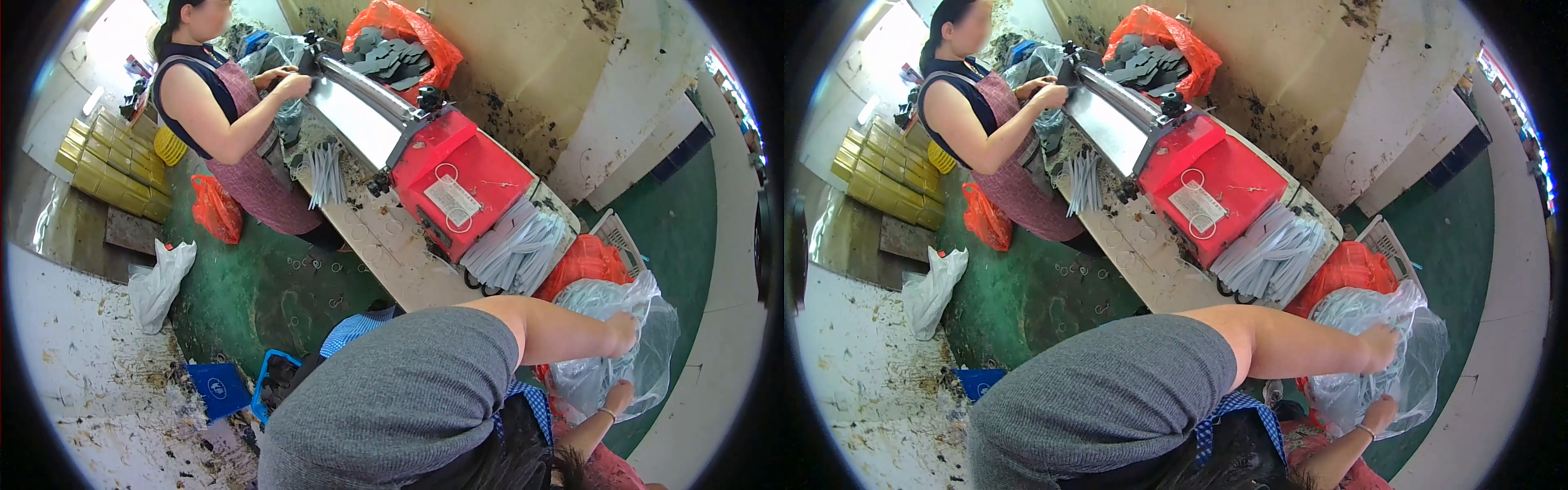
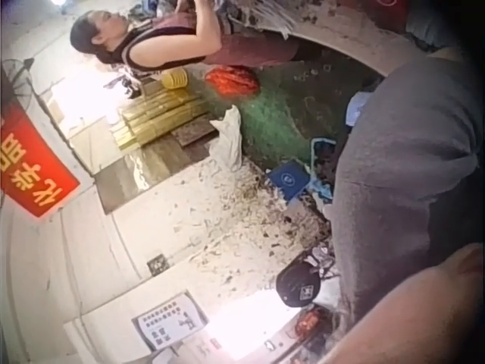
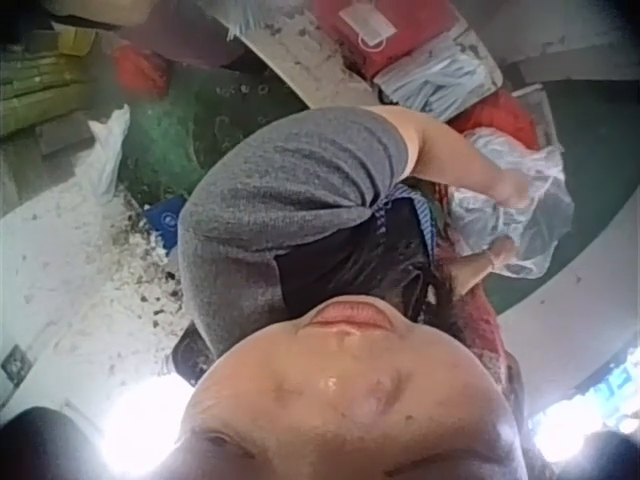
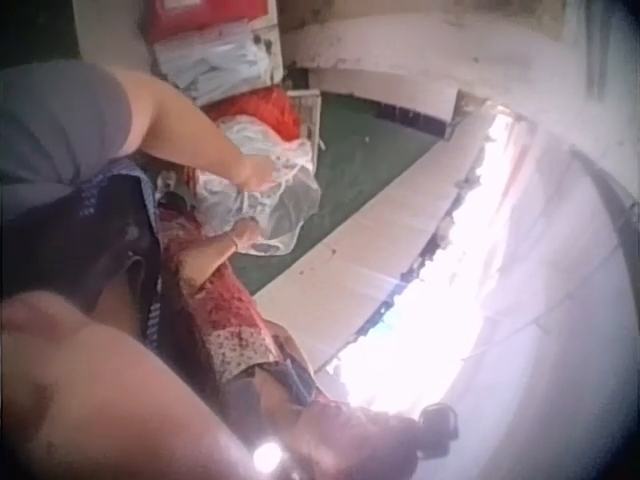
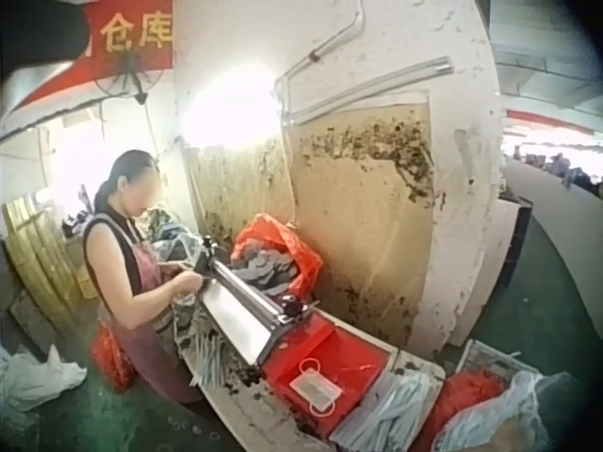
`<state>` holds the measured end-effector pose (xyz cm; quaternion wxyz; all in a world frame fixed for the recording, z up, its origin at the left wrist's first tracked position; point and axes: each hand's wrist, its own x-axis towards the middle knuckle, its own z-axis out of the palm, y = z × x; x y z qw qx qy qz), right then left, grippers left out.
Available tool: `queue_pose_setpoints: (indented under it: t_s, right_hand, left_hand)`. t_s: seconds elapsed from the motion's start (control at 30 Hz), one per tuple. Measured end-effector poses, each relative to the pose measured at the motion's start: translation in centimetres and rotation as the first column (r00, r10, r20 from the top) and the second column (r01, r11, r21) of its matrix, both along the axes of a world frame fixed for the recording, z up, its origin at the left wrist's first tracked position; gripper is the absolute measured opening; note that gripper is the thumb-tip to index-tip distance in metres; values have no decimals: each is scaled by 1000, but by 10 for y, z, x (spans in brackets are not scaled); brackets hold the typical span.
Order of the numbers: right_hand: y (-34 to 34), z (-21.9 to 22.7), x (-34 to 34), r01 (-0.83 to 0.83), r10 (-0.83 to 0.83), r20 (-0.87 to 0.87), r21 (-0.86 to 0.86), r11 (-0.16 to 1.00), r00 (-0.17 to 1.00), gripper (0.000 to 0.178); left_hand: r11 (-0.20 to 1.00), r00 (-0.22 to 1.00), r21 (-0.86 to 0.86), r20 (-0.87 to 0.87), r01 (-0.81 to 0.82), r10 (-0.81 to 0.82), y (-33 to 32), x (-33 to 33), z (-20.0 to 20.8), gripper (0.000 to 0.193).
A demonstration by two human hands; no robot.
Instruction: Applying adhesive to shoe straps using a motorized glue roller machine in a factory setting.
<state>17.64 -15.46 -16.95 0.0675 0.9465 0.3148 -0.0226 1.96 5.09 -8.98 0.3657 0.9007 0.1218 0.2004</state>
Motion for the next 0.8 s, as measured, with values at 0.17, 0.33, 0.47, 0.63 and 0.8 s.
queue_pose_setpoints:
  t_s: [0.17,0.33,0.47,0.63,0.8]
  right_hand:
    - [3,24,-19,106,-124,12,446,889,992,26]
    - [22,61,-94,125,-287,189,591,797,939,32]
    - [15,57,-155,75,-313,261,647,759,913,33]
    - [69,35,-253,95,-346,104,853,513,932,34]
    - [177,66,-435,114,-152,-39,842,527,988,27]
  left_hand:
    - [887,820,354,382,297,-427,15,-116,38,37]
    - [994,938,84,343,-77,44,84,-361,-23,39]
    - [415,428,-143,-73,-898,901,158,-542,-53,27]
    - [-82,-155,150,-587,-985,795,294,-633,-105,97]
    - [28,-149,233,-708,-972,691,328,-627,-138,121]
